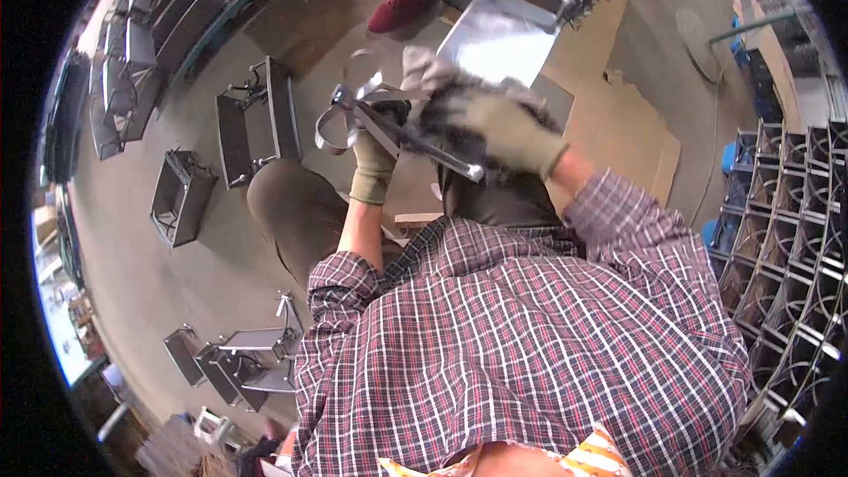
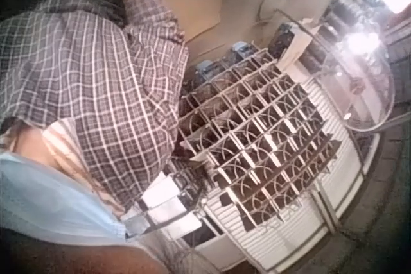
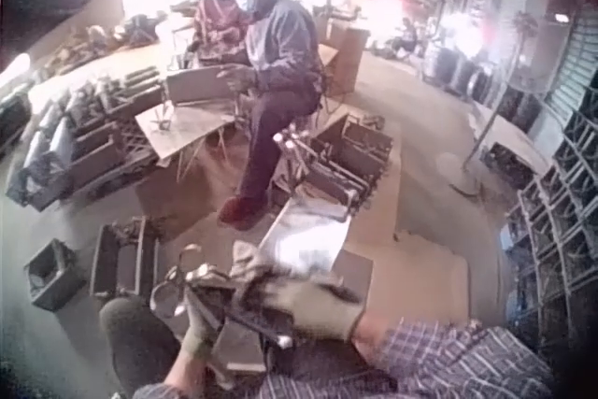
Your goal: The person wipes a metal component with a cloth to remove dust or residues.
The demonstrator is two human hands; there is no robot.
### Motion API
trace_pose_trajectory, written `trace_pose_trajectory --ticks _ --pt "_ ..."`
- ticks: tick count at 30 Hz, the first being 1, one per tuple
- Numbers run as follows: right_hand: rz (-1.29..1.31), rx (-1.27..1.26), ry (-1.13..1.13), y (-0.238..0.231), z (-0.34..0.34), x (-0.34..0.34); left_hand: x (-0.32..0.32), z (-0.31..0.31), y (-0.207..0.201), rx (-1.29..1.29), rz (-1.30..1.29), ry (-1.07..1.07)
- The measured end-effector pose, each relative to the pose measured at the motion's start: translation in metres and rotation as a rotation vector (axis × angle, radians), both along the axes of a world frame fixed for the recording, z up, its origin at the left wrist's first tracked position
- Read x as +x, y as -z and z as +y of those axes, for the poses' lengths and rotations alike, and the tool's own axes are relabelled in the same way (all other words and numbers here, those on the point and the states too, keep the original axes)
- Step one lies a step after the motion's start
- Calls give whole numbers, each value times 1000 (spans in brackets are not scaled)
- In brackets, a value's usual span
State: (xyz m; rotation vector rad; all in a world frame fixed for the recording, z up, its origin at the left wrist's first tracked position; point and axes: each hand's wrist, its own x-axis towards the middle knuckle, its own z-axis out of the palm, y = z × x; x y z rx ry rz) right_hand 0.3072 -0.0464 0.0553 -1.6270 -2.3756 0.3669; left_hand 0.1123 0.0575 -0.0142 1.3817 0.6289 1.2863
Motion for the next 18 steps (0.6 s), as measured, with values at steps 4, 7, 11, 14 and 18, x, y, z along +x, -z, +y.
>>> trace_pose_trajectory --ticks 4,7,11,14,18 --pt "99 240 449 11 50 87 -6 -3 -7 263 306 -83" --pt "91 199 541 1 41 65 -9 1 3 -166 -142 -11" --pt "188 -27 60 2 -35 -5 0 5 6 -239 -143 -81" --pt "130 175 -93 1 -33 4 -6 11 13 -34 5 71" --pt "27 483 249 19 10 80 -3 6 11 -99 -121 39"
